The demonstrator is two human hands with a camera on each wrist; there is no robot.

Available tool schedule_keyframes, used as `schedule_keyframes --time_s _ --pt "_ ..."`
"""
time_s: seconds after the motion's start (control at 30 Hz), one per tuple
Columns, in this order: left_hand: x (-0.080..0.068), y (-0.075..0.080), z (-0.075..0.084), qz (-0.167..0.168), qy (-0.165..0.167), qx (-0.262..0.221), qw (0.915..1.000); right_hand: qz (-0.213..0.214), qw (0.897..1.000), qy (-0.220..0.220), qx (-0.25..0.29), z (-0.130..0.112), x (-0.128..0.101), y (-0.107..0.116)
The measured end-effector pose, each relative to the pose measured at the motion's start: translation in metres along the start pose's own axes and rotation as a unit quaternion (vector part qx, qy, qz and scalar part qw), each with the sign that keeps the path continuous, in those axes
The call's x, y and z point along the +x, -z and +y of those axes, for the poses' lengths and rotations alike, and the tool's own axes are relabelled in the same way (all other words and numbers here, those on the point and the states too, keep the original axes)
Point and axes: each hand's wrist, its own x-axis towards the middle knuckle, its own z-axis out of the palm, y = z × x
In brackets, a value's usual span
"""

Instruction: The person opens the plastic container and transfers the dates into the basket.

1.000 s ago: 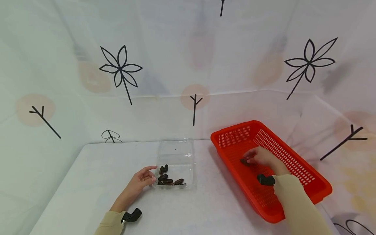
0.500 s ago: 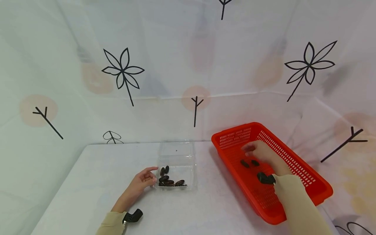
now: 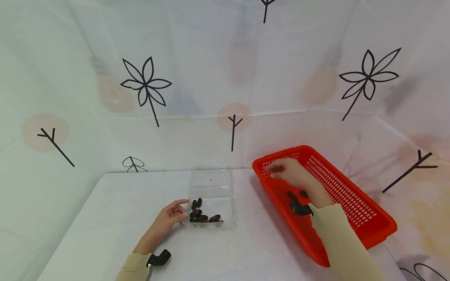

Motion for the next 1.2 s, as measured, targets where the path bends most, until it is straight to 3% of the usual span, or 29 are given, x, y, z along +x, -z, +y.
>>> schedule_keyframes --time_s 0.3,0.57,0.7,0.87,1.2 --pt "0.000 -0.001 -0.001 0.001 -0.018 0.001 0.9998 -0.046 0.998 -0.005 0.031 -0.035 0.023 -0.038" --pt "0.001 0.001 -0.001 0.003 -0.016 0.003 0.9999 -0.096 0.992 0.049 0.067 -0.057 0.048 -0.075" --pt "0.001 0.000 -0.002 0.000 -0.015 0.003 0.9999 -0.115 0.987 0.060 0.092 -0.063 0.057 -0.093" --pt "0.001 -0.003 0.000 0.007 -0.004 0.000 1.0000 -0.145 0.980 0.042 0.126 -0.068 0.063 -0.115" --pt "-0.001 -0.002 0.001 0.014 -0.001 0.010 0.9999 -0.198 0.965 0.080 0.152 -0.070 0.075 -0.148"
